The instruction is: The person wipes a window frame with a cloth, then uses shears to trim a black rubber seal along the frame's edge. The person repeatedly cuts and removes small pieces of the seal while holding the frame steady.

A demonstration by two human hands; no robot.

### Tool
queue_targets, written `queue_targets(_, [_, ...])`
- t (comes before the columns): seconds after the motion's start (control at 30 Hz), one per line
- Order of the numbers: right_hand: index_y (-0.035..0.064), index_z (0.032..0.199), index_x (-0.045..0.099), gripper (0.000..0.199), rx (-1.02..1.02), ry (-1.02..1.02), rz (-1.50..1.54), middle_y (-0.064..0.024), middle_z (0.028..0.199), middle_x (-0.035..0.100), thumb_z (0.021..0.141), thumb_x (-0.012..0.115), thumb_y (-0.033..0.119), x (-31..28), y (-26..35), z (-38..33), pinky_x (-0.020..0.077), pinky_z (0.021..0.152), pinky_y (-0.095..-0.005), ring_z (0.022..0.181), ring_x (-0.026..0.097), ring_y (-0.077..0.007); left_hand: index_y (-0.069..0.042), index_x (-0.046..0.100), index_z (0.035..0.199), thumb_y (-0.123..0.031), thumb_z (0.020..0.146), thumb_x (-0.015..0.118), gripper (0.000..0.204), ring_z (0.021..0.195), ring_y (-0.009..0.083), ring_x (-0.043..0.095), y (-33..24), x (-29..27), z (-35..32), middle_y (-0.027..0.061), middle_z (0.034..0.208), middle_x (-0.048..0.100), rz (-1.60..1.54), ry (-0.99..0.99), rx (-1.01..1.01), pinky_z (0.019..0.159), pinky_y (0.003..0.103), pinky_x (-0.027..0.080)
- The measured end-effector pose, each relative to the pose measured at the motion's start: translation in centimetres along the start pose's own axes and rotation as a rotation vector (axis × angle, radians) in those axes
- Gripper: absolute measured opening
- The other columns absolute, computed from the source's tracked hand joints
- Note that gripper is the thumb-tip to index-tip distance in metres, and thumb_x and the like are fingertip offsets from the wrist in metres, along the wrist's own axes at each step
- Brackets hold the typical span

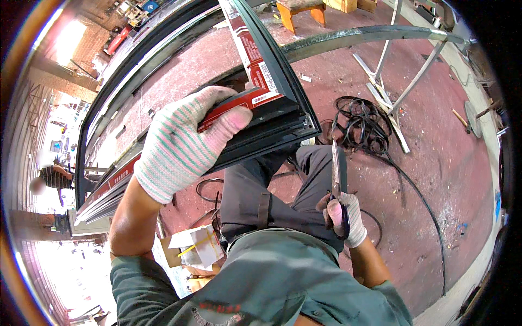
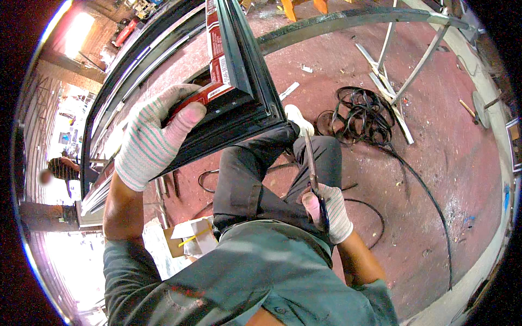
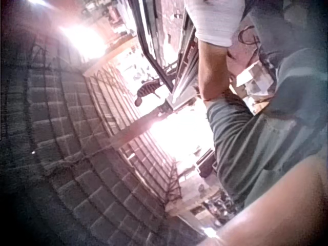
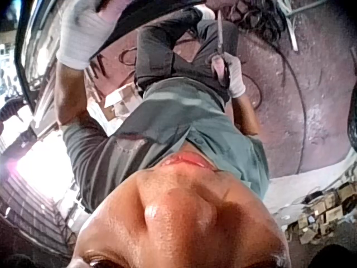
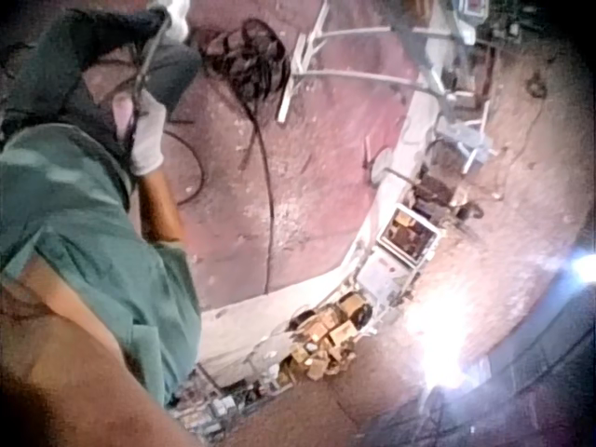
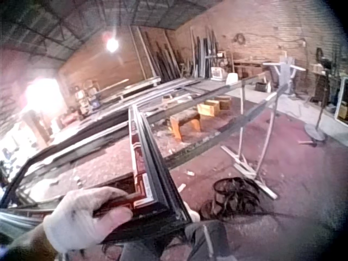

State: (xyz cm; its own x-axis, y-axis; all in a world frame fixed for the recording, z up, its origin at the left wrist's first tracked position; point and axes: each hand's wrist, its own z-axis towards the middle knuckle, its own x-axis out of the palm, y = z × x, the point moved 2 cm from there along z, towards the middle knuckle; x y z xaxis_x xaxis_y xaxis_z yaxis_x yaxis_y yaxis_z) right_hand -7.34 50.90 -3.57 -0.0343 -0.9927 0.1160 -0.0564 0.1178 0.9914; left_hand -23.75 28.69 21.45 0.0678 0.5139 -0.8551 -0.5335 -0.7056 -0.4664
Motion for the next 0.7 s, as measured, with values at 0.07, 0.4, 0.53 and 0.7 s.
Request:
queue_targets(0.07, [0.0000, 0.085, 0.064, 0.052, 0.068, 0.011, 0.022, -0.0051, 0.063, 0.060, 0.095, 0.064, 0.051, -0.3, 0.2, -0.2, 0.0382, 0.044, -0.0255, 0.046, 0.049, -0.0089, -0.002, 0.070, 0.115, -0.040, 0.092, 0.072, 0.045, 0.086, 0.0207, 0.072, 0.2, -1.0, -0.7, 0.0169, 0.092, 0.073, 0.028, 0.045, -0.052, 0.081, 0.033, 0.054])
queue_targets(0.4, [-0.0044, 0.088, 0.065, 0.058, 0.074, -0.004, 0.050, -0.0075, 0.069, 0.062, 0.095, 0.060, 0.053, -0.2, -0.8, -0.6, 0.0403, 0.043, -0.0268, 0.047, 0.051, -0.0109, -0.002, 0.071, 0.116, -0.041, 0.093, 0.070, 0.045, 0.089, 0.0225, 0.072, 2.0, -1.9, -2.0, 0.0164, 0.097, 0.073, 0.067, -0.034, 0.001, 0.083, 0.032, 0.055])
queue_targets(0.53, [-0.0051, 0.085, 0.064, 0.066, 0.093, 0.011, 0.009, -0.0048, 0.061, 0.057, 0.095, 0.056, 0.059, -0.4, -0.2, -0.4, 0.0383, 0.042, -0.0263, 0.045, 0.050, -0.0106, -0.003, 0.070, 0.116, -0.042, 0.092, 0.070, 0.046, 0.087, 0.0222, 0.071, 1.5, -1.8, -1.8, 0.0151, 0.093, 0.073, 0.080, 0.002, 0.020, 0.083, 0.033, 0.054])
queue_targets(0.7, [-0.0007, 0.083, 0.065, 0.054, 0.101, -0.021, 0.095, 0.0006, 0.060, 0.057, 0.093, 0.066, 0.052, 0.1, 0.0, -0.3, 0.0378, 0.049, -0.0243, 0.051, 0.050, -0.0074, -0.004, 0.072, 0.113, -0.044, 0.091, 0.072, 0.046, 0.084, 0.0184, 0.069, 0.8, -0.7, -0.8, 0.0120, 0.088, 0.072, 0.038, -0.001, -0.056, 0.082, 0.032, 0.053])
